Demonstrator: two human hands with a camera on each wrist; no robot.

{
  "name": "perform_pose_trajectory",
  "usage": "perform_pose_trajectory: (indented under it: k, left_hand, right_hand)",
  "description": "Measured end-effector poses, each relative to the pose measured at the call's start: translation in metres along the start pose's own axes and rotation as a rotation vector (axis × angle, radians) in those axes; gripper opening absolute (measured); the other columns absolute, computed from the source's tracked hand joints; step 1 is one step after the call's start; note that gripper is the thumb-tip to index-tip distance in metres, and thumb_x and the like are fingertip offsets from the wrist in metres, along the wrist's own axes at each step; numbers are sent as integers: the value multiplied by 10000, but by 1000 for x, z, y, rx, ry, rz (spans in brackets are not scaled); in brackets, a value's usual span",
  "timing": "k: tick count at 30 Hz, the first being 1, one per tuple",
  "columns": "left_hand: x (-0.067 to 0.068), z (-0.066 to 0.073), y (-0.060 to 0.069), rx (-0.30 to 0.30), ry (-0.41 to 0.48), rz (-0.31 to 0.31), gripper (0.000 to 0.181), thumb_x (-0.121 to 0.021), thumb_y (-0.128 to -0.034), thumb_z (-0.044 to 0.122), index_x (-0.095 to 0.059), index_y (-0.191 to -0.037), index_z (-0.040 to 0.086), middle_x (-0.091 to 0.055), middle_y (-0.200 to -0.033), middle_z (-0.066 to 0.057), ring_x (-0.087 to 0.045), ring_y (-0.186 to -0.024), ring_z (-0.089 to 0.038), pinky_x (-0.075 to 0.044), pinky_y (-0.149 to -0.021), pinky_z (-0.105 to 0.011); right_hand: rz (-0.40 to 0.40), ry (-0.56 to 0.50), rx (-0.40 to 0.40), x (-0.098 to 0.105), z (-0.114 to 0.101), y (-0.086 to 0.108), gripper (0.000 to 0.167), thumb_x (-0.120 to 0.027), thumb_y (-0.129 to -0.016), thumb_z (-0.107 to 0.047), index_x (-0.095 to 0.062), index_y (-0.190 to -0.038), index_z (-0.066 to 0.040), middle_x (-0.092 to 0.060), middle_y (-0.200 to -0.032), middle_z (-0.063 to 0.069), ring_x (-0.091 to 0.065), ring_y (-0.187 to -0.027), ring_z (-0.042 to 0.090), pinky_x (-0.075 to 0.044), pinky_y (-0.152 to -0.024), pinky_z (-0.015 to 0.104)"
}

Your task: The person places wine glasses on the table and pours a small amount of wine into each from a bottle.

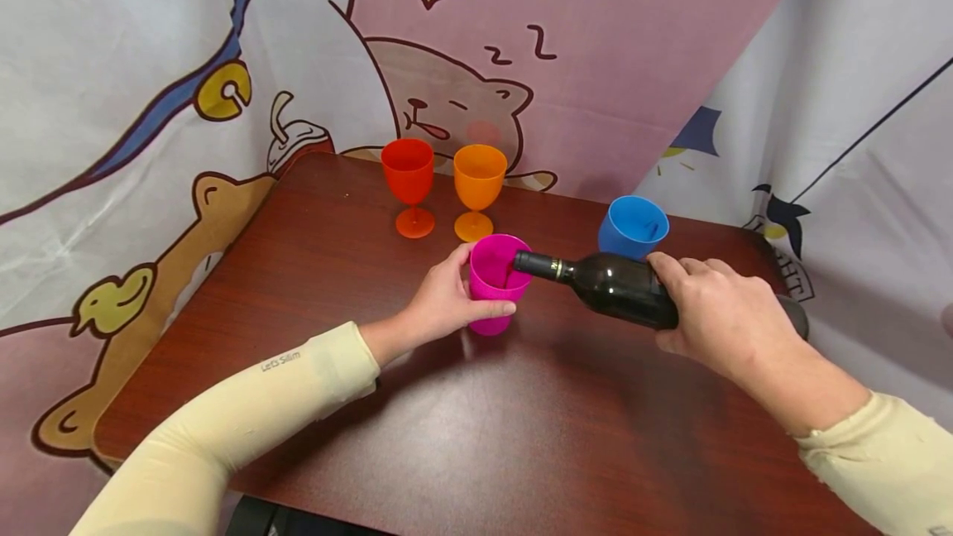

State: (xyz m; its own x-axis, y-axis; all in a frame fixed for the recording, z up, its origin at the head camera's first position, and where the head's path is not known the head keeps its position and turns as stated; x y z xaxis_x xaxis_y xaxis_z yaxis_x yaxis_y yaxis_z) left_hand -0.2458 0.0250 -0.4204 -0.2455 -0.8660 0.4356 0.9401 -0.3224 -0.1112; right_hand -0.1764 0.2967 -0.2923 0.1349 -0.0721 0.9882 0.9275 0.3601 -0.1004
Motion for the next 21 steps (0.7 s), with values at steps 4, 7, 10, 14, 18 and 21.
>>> perform_pose_trajectory:
  k: [4, 7, 10, 14, 18, 21]
  left_hand:
    - [1, -1, 1, 5, 11, 5, 956, -982, -758, 398, -492, -1540, 146, -707, -1364, -26, -686, -1223, -204, -599, -1009, -379]
    - [2, -1, 2, 11, 22, 7, 954, -979, -762, 398, -487, -1541, 147, -701, -1370, -23, -682, -1225, -200, -601, -1009, -379]
    - [3, -2, 3, 22, 26, 9, 952, -974, -767, 407, -483, -1540, 149, -697, -1374, -15, -679, -1223, -197, -600, -1010, -381]
    - [3, -1, 4, 32, 22, 10, 954, -971, -768, 419, -483, -1542, 150, -698, -1374, -11, -682, -1218, -196, -602, -1005, -380]
    - [1, -1, 4, 34, 25, 9, 957, -968, -766, 432, -484, -1544, 154, -696, -1381, -12, -680, -1217, -198, -608, -990, -369]
    - [1, -2, 5, 33, 41, 12, 950, -967, -768, 426, -484, -1541, 159, -693, -1385, -12, -674, -1221, -198, -612, -985, -371]
  right_hand:
    - [0, -18, 2, -3, 0, -1, 887, -1012, -560, -301, -597, -1314, -85, -763, -984, 224, -719, -869, 400, -530, -537, 601]
    - [-12, -31, -2, -7, 0, -3, 874, -1006, -575, -302, -597, -1316, -82, -765, -976, 230, -722, -849, 388, -538, -541, 583]
    - [-38, -58, -14, -14, 2, -4, 865, -996, -595, -316, -597, -1332, -99, -770, -962, 199, -717, -822, 338, -533, -535, 535]
    - [-53, -108, -27, -26, 4, -1, 857, -985, -623, -334, -588, -1355, -129, -772, -959, 150, -691, -795, 274, -511, -518, 464]
    - [-41, -154, -34, -38, 5, 6, 850, -987, -640, -327, -581, -1361, -131, -772, -965, 148, -688, -790, 273, -527, -522, 457]
    - [-41, -190, -42, -48, 5, 9, 869, -990, -652, -322, -568, -1384, -121, -772, -980, 168, -688, -787, 287, -550, -538, 485]
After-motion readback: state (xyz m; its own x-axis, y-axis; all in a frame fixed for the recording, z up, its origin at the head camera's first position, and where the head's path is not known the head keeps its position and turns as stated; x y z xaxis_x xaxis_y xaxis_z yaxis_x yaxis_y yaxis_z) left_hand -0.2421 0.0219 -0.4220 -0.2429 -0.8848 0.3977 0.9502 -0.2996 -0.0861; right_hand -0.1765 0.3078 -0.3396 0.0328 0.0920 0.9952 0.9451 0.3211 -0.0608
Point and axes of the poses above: each hand's wrist, its own y-axis away from the middle knuckle, its own x-axis out of the back of the hand, z = x × y, the point moved 8 cm from there along -y, towards the middle knuckle
